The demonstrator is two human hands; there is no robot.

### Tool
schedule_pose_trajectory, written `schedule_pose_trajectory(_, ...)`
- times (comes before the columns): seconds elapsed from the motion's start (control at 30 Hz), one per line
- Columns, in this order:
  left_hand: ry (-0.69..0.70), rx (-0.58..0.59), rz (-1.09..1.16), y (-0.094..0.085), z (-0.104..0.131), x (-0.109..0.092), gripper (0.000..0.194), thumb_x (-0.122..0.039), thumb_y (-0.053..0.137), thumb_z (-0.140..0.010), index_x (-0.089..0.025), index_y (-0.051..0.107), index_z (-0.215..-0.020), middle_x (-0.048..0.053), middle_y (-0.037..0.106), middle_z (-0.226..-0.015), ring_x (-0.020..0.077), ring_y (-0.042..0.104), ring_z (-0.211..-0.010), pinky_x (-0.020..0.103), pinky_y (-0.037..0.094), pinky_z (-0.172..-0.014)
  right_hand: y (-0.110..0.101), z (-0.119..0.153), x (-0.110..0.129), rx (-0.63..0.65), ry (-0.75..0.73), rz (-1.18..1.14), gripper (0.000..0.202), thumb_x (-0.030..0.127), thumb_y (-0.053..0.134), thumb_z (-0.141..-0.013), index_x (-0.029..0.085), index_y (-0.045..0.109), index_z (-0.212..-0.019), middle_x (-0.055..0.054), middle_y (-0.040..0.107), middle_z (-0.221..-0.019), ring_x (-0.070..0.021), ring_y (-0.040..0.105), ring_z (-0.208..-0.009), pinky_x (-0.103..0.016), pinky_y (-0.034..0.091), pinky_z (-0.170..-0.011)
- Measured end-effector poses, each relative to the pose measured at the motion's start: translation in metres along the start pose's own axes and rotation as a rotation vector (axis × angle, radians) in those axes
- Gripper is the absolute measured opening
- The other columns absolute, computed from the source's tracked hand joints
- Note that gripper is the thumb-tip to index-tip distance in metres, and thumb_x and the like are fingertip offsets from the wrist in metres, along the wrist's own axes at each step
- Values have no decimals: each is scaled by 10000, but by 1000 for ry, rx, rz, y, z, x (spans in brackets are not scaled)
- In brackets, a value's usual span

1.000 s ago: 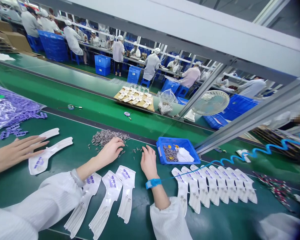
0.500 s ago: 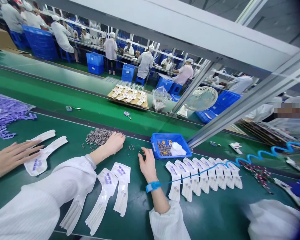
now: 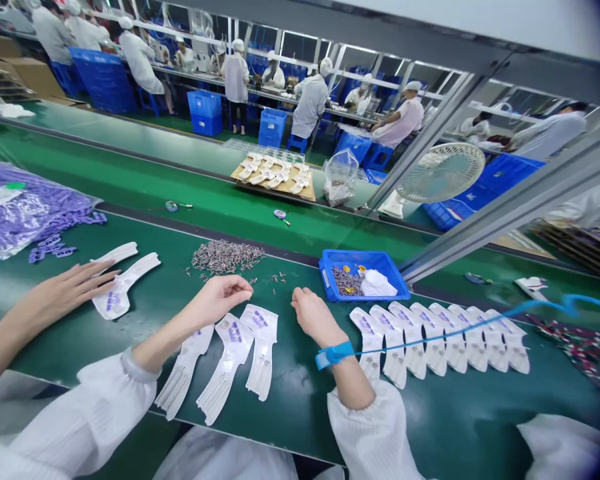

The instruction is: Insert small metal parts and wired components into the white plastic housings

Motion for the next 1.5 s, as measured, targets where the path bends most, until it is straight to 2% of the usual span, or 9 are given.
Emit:
schedule_pose_trajectory(0.07, -48, -3, 117, 3, 22, -2, 239, -388, 595, -884, -169, 683, -923, 46, 731, -858, 187, 679, -767, 295, 545, -692, 1, 9, 1, 13, -9, -11, 134, 69, 499, -908, 170, 585, -929, -77, 614, -890, -192, 610, -751, -281, 395, -668)
schedule_pose_trajectory(0.13, -39, -1, 114, 10, 45, -12, 202, -357, 583, -912, -188, 689, -945, 39, 721, -875, 183, 665, -792, 297, 532, -715, 2, 18, 3, -7, -23, -56, 167, 57, 469, -896, 169, 587, -932, -72, 609, -897, -188, 601, -769, -280, 402, -687)
schedule_pose_trajectory(0.3, 178, 72, -69, 60, 104, -51, 219, -177, 438, -994, -214, 648, -944, 36, 684, -916, 175, 641, -845, 295, 516, -744, -1, 50, 13, -124, -87, -365, 201, 133, 393, -952, 189, 576, -894, -57, 597, -901, -182, 582, -805, -297, 429, -757)
schedule_pose_trajectory(0.47, 359, -79, -259, 91, 136, -62, 332, -17, 349, -953, -194, 622, -1022, 74, 707, -998, 222, 667, -980, 406, 532, -881, 8, 78, 26, -35, -75, -711, 195, 229, 449, -972, 210, 590, -839, -15, 610, -804, -154, 575, -742, -270, 441, -720)
schedule_pose_trajectory(0.6, 352, -123, -318, 96, 141, -55, 404, 35, 325, -906, -189, 620, -1065, 66, 728, -1025, 217, 684, -1055, 487, 473, -1056, 21, 86, 38, 70, 18, -959, 176, 250, 542, -910, 193, 631, -769, -7, 594, -761, -128, 535, -665, -239, 423, -620)
schedule_pose_trajectory(0.8, 395, -167, -320, 91, 142, -61, 364, 22, 363, -883, -183, 629, -1023, 75, 743, -978, 218, 712, -1020, 438, 541, -1016, 53, 80, 60, 356, 155, -1117, 129, 241, 609, -802, 164, 635, -702, 35, 523, -591, -84, 410, -518, -207, 319, -489)
schedule_pose_trajectory(1.13, 390, -182, -288, 89, 139, -60, 385, 41, 367, -837, -189, 630, -1000, 71, 749, -958, 212, 731, -930, 388, 583, -960, 56, 68, 57, 390, 104, -971, 145, 240, 578, -841, 182, 576, -708, 64, 473, -537, -67, 395, -447, -185, 290, -428)
schedule_pose_trajectory(1.33, 394, -190, -255, 87, 137, -62, 396, 29, 369, -844, -211, 636, -1012, 60, 748, -909, 208, 734, -888, 372, 602, -909, 59, 74, 59, 424, 140, -960, 73, 240, 557, -849, 228, 485, -858, 117, 487, -509, -65, 379, -312, -174, 248, -329)
schedule_pose_trajectory(1.5, 336, -178, -156, 74, 133, -61, 384, 1, 355, -889, -237, 635, -1001, 58, 717, -902, 202, 701, -837, 381, 591, -884, 40, 63, 56, 367, 100, -910, 49, 252, 577, -849, 216, 545, -859, 97, 517, -515, -71, 420, -344, -188, 317, -388)
Point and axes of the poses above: each hand's wrist, its own z-axis away from the middle knuckle, its own y-axis out of the palm, x = y × z, the point moved 10 cm from there along -z, towards the middle knuckle
